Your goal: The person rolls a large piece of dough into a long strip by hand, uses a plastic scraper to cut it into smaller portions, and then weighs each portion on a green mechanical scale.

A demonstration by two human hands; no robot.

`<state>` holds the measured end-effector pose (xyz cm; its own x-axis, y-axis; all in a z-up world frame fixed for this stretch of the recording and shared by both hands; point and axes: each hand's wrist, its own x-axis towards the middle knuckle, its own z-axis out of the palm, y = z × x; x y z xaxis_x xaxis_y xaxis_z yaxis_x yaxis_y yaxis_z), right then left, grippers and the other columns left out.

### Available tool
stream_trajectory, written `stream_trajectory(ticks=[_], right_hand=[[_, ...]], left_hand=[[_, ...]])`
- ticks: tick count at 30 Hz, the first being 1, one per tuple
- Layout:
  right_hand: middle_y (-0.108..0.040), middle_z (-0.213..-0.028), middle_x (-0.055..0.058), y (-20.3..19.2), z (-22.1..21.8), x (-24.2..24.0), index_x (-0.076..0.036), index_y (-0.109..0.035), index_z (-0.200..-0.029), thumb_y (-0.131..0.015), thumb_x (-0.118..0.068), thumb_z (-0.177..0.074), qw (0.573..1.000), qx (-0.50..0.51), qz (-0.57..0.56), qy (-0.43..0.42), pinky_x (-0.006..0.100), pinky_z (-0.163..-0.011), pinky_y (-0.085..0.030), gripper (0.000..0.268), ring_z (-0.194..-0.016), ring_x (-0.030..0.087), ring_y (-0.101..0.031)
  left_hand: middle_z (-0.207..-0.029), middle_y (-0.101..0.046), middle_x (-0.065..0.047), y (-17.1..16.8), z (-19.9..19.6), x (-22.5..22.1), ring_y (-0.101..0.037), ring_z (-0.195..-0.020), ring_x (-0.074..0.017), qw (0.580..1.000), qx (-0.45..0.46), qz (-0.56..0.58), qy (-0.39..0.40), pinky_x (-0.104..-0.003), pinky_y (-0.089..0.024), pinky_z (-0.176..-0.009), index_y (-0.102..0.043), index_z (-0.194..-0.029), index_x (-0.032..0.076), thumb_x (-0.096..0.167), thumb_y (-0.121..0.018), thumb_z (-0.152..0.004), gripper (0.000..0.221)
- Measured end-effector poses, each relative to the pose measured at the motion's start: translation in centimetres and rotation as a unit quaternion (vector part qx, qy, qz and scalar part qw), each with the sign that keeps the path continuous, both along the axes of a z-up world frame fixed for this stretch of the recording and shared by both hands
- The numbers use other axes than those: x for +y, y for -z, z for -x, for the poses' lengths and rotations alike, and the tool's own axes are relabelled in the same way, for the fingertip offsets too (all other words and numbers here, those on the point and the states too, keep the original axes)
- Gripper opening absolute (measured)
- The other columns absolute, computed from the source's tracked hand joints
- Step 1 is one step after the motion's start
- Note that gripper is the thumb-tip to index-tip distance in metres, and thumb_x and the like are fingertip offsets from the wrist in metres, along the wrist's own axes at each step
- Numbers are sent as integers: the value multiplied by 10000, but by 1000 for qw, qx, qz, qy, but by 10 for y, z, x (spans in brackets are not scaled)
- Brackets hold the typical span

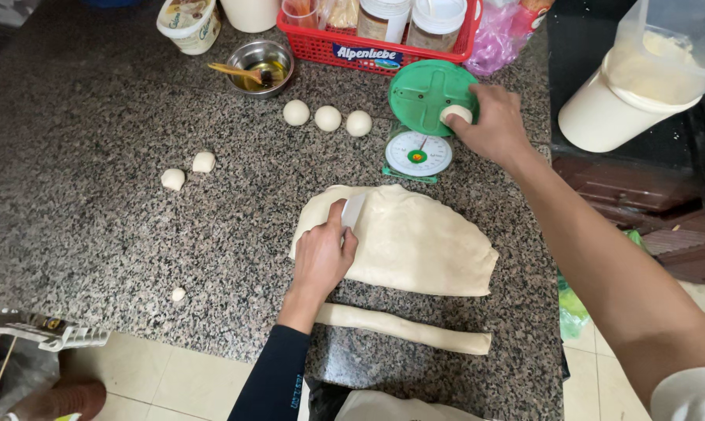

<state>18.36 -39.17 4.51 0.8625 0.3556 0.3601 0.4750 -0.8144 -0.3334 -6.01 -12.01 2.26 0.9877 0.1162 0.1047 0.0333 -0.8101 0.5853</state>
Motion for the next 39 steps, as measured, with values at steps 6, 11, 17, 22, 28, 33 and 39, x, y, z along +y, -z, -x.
stream_trajectory(ticks=[6, 11, 17, 22, 28, 33, 39], right_hand=[[-649, -1213, 192, -10, 36, 22, -62, -673, -1157, -852, -242, -854, 997, -71, 28, -9, 515, -1006, -474, 395, -1176, 407, -574], [-695, -998, 98, 21, 76, 96, -134, -550, -1275, -770, -261, -956, 928, 240, -263, -109, 322, -646, -501, 407, -777, 175, -644], [-726, -976, 53, 82, 150, 213, -112, -640, -1359, -656, -307, -967, 815, 512, -204, -176, 271, -595, -535, 438, -680, 120, -666], [-748, -1070, 15, 121, 196, 323, -124, -642, -1357, -638, -290, -988, 784, 582, -112, -181, 287, -732, -576, 405, -826, 121, -682], [-773, -1069, 64, 160, 230, 384, -116, -689, -1282, -702, -240, -948, 821, 477, -57, -308, 343, -817, -577, 357, -924, 169, -723], [-726, -1111, 101, 144, 257, 408, -134, -671, -1222, -739, -211, -911, 835, 430, 48, -341, 392, -861, -565, 328, -979, 254, -728], [-515, -1427, 132, 141, 283, 422, -64, -479, -1378, -673, 5, -828, 842, 331, 50, -422, 475, -884, -558, 587, -1053, 387, -670]], left_hand=[[-710, -693, -270, 19, 32, 23, -699, -687, -464, 996, -29, 61, -57, -553, -559, -654, -489, -1383, 4, 190, -661, -886, 558], [-764, -702, -282, 39, 98, 99, -711, -709, -462, 961, 70, 121, -238, -543, -560, -678, -528, -1374, 29, 255, -655, -895, 544], [-869, -707, -311, 78, 174, 225, -691, -810, -497, 937, 21, 17, -349, -566, -544, -724, -487, -1374, -52, 186, -667, -866, 589], [-923, -717, -299, 126, 171, 273, -706, -861, -478, 928, 74, 33, -363, -545, -563, -775, -553, -1241, -47, 198, -688, -845, 484], [-864, -701, -344, 111, 152, 257, -704, -822, -497, 918, 88, 94, -374, -554, -561, -786, -455, -1308, -114, 123, -621, -806, 580], [-877, -708, -331, 95, 151, 250, -700, -850, -505, 922, 124, 90, -357, -579, -544, -816, -480, -1269, -75, 116, -604, -845, 481], [-886, -715, -305, 86, 149, 252, -691, -867, -510, 919, 152, 129, -341, -592, -530, -811, -467, -1269, -47, 134, -628, -841, 491]])
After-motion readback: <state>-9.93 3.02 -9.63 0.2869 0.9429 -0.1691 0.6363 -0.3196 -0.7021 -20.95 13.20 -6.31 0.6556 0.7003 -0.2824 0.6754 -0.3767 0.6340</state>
